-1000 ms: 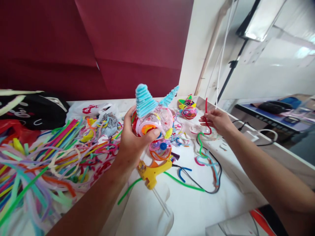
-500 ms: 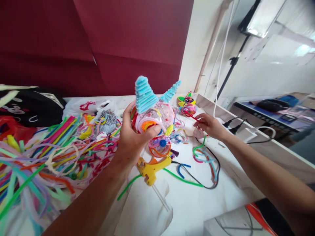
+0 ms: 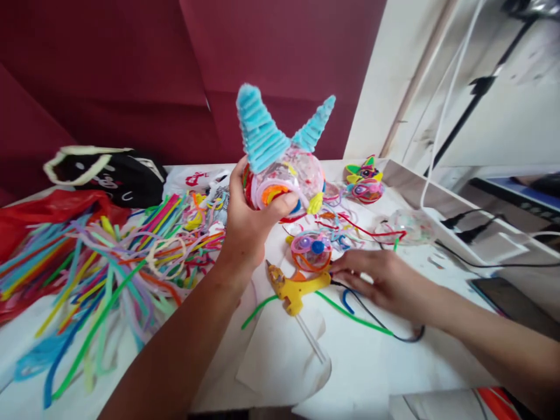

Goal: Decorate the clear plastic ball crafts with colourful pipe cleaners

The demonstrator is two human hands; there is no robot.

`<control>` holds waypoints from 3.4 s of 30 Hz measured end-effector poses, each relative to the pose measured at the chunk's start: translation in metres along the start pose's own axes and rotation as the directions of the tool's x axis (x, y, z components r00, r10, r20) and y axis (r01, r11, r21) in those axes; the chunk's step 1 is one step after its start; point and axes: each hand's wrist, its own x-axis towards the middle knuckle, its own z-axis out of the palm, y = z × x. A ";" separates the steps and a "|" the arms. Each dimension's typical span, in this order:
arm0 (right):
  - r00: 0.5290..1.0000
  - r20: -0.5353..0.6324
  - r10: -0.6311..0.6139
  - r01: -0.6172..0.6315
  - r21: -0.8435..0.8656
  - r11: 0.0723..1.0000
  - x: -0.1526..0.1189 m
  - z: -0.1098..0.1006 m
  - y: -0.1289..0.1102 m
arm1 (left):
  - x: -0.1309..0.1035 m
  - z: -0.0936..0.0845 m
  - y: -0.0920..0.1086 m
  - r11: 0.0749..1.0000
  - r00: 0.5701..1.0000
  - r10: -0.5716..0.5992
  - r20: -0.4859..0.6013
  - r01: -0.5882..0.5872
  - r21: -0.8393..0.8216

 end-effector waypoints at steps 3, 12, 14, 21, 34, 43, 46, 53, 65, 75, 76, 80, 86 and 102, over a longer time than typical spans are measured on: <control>0.981 0.183 -0.069 0.069 0.007 0.998 0.015 0.028 -0.024 | 0.000 -0.001 0.003 0.999 1.000 0.004 -0.015 -0.003 0.038; 0.901 0.392 -0.188 0.360 -0.430 0.828 0.070 0.101 -0.048 | 0.000 0.001 0.010 0.996 0.999 -0.024 -0.041 0.028 0.086; 0.896 0.391 -0.211 0.385 -0.446 0.808 0.077 0.117 -0.047 | 0.001 -0.001 0.012 0.998 0.999 -0.011 -0.033 0.013 0.062; 0.894 0.377 -0.242 0.394 -0.403 0.826 0.087 0.135 -0.040 | 0.009 -0.008 0.014 0.999 0.999 0.049 -0.023 -0.050 -0.007; 0.982 -0.150 0.119 -0.078 0.255 0.964 0.098 0.062 -0.030 | 0.016 -0.019 0.019 0.997 0.992 0.073 -0.103 -0.074 -0.011; 0.749 -0.620 0.233 0.199 0.547 0.813 0.075 -0.023 -0.050 | 0.009 -0.015 0.007 0.996 0.989 -0.081 -0.126 0.086 0.028; 0.733 -0.667 0.137 0.099 0.303 0.948 0.066 -0.040 -0.049 | 0.004 -0.009 0.005 0.992 0.989 -0.127 -0.077 0.128 0.013; 0.801 -0.507 -0.318 0.127 -0.376 0.918 0.069 -0.056 -0.040 | -0.007 0.003 0.005 0.974 0.980 -0.192 -0.056 0.197 0.109; 0.758 -0.485 -0.436 0.155 -0.515 0.843 0.080 -0.047 -0.034 | -0.017 0.006 0.002 0.938 0.989 -0.147 0.006 0.138 0.317; 0.769 -0.465 -0.439 0.113 -0.577 0.809 0.082 -0.040 -0.036 | -0.020 0.007 0.003 0.953 0.986 -0.165 -0.009 0.162 0.254; 0.767 -0.466 -0.441 0.116 -0.576 0.809 0.082 -0.039 -0.036 | -0.020 0.007 0.003 0.958 0.987 -0.163 -0.010 0.160 0.236; 0.765 -0.464 -0.446 0.134 -0.563 0.815 0.085 -0.037 -0.038 | -0.021 0.007 0.001 0.971 0.987 -0.160 -0.011 0.160 0.176; 0.764 -0.462 -0.451 0.155 -0.547 0.823 0.086 -0.034 -0.035 | -0.021 0.006 0.000 0.954 0.985 -0.170 -0.021 0.170 0.247; 0.775 -0.461 -0.433 0.130 -0.554 0.822 0.088 -0.035 -0.037 | -0.022 0.004 0.001 0.960 0.953 -0.275 0.130 0.278 -0.010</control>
